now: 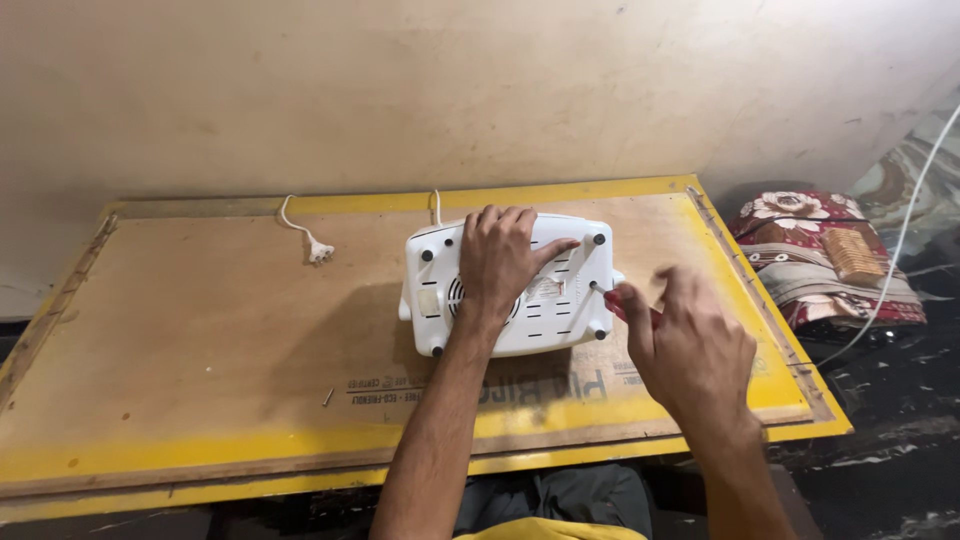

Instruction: The person uses a red screwdriver to unscrew the screws holding the base cover of a small white electric fan, then separates the base from the housing to expose the motor and wiring. They then work on the internal wiring and components inside the open housing with both hands.

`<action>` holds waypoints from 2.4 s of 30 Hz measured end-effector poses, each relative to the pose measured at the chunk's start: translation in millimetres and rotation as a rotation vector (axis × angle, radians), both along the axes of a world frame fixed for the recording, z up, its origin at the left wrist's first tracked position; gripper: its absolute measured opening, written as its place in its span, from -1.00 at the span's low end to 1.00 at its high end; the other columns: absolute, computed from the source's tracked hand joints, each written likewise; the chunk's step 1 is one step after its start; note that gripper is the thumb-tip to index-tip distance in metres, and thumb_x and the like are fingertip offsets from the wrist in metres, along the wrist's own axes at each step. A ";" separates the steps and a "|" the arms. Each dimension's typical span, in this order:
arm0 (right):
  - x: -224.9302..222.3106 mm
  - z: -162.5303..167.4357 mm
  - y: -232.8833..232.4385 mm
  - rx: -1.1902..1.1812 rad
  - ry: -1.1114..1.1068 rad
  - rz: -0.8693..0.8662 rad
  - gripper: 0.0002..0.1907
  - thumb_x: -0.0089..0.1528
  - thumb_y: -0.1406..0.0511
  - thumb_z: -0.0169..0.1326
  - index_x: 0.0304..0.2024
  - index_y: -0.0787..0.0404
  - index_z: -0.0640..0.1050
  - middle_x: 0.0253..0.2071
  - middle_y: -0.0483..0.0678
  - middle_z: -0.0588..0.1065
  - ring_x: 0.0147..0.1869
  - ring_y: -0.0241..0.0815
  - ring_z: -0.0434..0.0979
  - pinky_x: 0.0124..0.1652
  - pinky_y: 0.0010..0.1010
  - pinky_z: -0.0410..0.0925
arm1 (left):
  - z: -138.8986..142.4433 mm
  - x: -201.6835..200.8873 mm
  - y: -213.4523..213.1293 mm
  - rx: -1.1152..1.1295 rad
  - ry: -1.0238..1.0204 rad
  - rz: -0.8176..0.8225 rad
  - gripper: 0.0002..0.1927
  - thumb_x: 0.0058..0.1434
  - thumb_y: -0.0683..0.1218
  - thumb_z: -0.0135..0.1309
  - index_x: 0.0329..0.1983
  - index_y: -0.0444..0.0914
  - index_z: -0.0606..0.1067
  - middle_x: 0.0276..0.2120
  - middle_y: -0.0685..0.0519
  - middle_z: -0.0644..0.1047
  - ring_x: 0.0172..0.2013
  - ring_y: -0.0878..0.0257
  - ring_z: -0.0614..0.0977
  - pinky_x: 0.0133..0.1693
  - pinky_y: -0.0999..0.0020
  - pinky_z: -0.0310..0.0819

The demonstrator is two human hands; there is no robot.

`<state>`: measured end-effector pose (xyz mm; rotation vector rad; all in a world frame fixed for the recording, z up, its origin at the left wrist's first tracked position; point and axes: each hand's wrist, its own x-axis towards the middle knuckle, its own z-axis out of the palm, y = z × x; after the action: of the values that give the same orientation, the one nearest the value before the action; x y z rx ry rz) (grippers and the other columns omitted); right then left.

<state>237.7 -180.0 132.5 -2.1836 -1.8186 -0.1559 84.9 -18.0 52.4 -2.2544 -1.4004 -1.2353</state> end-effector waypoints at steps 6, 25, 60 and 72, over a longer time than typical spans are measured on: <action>2.9 13.0 4.3 -0.178 -0.072 0.078 -0.64 0.39 0.05 -0.04 -0.11 0.20 0.51 -0.34 0.08 0.54 -0.34 0.03 0.60 -0.31 -0.12 0.45 | -0.4 1.3 1.8 0.025 -0.004 0.003 -0.25 0.00 0.50 0.20 -0.29 -0.29 0.68 -0.34 0.00 0.68 -0.29 0.11 0.64 -0.11 0.14 0.45; 27.0 -5.2 23.0 0.310 -0.253 0.314 -0.49 0.34 0.08 0.09 0.16 0.34 0.51 -0.14 0.16 0.51 -0.44 0.04 0.56 -0.55 -0.17 0.42 | 1.8 3.1 9.5 0.008 0.000 0.013 -0.26 -0.03 0.52 0.20 -0.39 -0.26 0.66 -0.42 0.01 0.65 -0.36 0.11 0.61 -0.18 0.12 0.42; 0.7 15.5 10.3 -0.052 -0.406 0.216 -0.49 0.43 0.07 -0.08 0.34 0.20 0.35 -0.19 0.07 0.56 -0.15 0.01 0.63 -0.31 -0.20 0.48 | 2.6 2.4 8.2 -0.033 -0.001 0.010 -0.28 0.01 0.50 0.21 -0.40 -0.27 0.65 -0.44 0.01 0.63 -0.35 0.11 0.61 -0.16 0.14 0.43; 17.8 12.6 8.1 0.084 -0.444 0.554 -0.60 0.10 0.45 0.10 0.02 0.26 0.49 -0.22 -0.02 0.45 -0.19 -0.08 0.53 -0.39 -0.22 0.45 | 1.9 3.8 10.8 0.013 -0.031 0.013 -0.28 -0.03 0.50 0.22 -0.45 -0.27 0.65 -0.46 0.02 0.63 -0.38 0.09 0.59 -0.20 0.13 0.41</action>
<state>255.5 -171.8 145.1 -1.5920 -2.5258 -0.6159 88.7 -7.3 54.3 -2.2226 -1.4117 -1.2771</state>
